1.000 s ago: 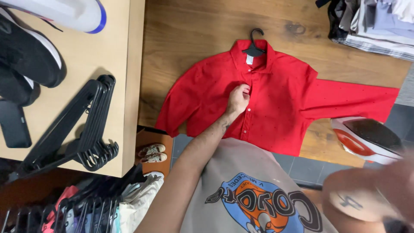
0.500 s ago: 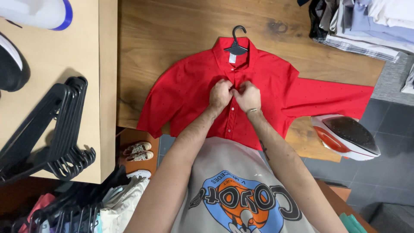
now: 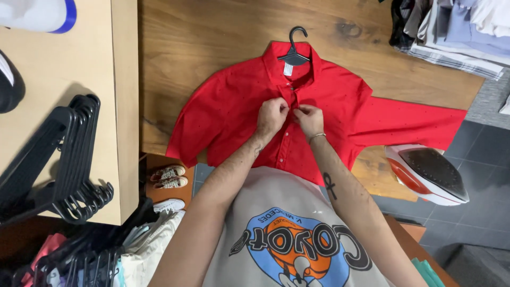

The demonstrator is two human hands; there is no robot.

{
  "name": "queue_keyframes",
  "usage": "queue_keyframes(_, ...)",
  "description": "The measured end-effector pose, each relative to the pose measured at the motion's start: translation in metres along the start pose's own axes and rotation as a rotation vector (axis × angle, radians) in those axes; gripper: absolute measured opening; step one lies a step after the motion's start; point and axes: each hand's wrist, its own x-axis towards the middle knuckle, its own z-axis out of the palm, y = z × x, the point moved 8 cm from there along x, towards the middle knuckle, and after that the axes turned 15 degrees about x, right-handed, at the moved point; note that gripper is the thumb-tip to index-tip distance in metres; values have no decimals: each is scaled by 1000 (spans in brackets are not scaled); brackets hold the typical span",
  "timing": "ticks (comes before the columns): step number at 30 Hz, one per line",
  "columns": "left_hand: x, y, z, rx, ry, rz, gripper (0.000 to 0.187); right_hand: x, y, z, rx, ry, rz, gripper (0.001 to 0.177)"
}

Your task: Ironing a red long-sleeved shirt on a wooden table, buttoning it up, and placing it on a hanger.

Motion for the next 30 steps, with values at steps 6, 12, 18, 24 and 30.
queue_keyframes(6,-1,4,1,-12,37,-2,8,-7,5,-2,169,-35,1,29)
queue_keyframes(12,5,-3,8,-144,86,34,11,5,-3,-9,-298,2,-112,23)
queue_keyframes(18,4,-9,10,-202,114,62,11,-8,-25,-1,-474,41,-129,25)
queue_keyframes(24,4,-15,11,-262,72,4,13,-13,-26,0,-432,33,-118,26)
queue_keyframes(30,11,-24,21,-296,6,-32,15,-21,-38,4,-369,-42,-121,24)
